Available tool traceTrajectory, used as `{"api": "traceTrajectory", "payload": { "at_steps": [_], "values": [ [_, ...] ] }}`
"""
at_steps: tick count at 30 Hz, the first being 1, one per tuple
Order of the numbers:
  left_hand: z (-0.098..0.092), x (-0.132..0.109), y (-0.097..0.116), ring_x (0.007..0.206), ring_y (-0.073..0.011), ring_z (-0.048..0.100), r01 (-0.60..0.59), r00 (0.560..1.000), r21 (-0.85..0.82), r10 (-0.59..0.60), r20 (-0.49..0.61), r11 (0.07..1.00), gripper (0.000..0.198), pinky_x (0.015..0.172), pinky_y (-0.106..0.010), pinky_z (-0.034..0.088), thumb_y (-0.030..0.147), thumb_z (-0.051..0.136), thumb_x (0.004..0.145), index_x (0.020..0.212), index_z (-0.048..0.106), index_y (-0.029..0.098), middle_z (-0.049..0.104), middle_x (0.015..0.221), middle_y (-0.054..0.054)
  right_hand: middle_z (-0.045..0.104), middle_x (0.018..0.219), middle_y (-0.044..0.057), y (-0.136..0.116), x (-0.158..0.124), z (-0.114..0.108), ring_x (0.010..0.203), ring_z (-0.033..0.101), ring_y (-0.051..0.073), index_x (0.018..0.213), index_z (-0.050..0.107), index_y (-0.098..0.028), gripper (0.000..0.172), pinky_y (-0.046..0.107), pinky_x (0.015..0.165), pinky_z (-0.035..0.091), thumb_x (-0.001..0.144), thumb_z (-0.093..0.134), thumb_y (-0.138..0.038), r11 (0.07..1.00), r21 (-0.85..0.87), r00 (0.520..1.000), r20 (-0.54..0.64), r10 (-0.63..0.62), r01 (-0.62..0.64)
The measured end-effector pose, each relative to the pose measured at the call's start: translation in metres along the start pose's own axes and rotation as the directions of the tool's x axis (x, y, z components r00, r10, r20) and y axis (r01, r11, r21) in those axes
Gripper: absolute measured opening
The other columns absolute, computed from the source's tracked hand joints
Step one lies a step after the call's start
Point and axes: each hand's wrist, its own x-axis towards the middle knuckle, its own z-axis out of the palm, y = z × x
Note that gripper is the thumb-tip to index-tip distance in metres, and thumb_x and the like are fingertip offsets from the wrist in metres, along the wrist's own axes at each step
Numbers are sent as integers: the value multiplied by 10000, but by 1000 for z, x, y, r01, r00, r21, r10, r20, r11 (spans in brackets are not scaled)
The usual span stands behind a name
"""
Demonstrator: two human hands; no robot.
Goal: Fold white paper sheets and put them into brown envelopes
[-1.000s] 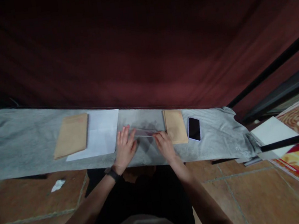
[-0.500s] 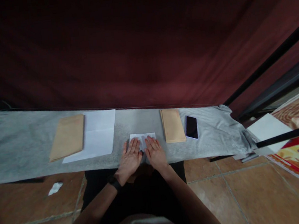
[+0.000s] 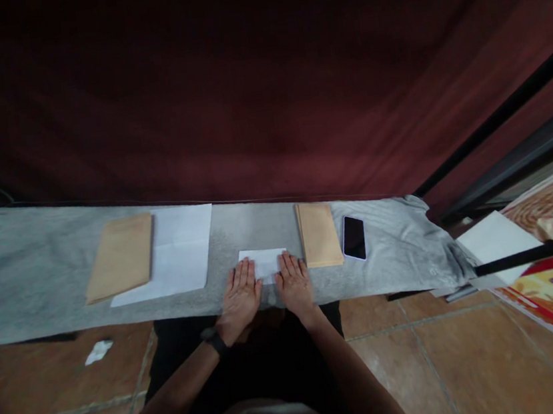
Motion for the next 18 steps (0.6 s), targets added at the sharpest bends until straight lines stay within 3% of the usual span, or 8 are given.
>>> {"api": "traceTrajectory", "payload": {
  "at_steps": [2, 6, 9, 18],
  "values": [
    [1, 6, 7, 1528, -294, 307, 17, 1000, -2, -17, -11, 1000, 596, 1269, -507, 236, 331, 290, 1033, 1512, 396, -8, 388, 1596, -227, 425, 1595, 143, 1, -1, 0, 1464, 418, 284, 1554, 406, -104, 525, 489, 1214, 290, 1068, 362, -300, 1000, -10, 1000, 2, -4, 4],
    [7, 25, 25, 1535, -250, 296, -104, 994, -68, 105, 17, 992, 575, 1267, -471, 260, 303, 296, 1027, 1532, 386, 42, 416, 1599, -173, 421, 1597, 148, 0, -1, -1, 1474, 405, 273, 1570, 378, -112, 534, 487, 1213, 285, 1054, 359, -249, 999, -31, 1000, 28, -10, 10],
    [11, 34, 28, 1540, -252, 284, -124, 990, -86, 129, 55, 989, 579, 1268, -465, 259, 325, 296, 1033, 1531, 394, 46, 398, 1611, -163, 410, 1605, 142, -1, -1, -2, 1480, 396, 263, 1577, 366, -117, 542, 480, 1216, 275, 1042, 346, -202, 999, -49, 999, 43, -8, 10],
    [2, 26, -2, 1536, -287, 290, 16, 999, -33, -15, 45, 999, 619, 1266, -484, 251, 388, 295, 1041, 1541, 384, 34, 353, 1622, -178, 413, 1605, 137, -1, -1, -3, 1459, 422, 269, 1568, 383, -118, 527, 486, 1221, 276, 1057, 366, -244, 1000, -17, 1000, 26, 11, -11]
  ]
}}
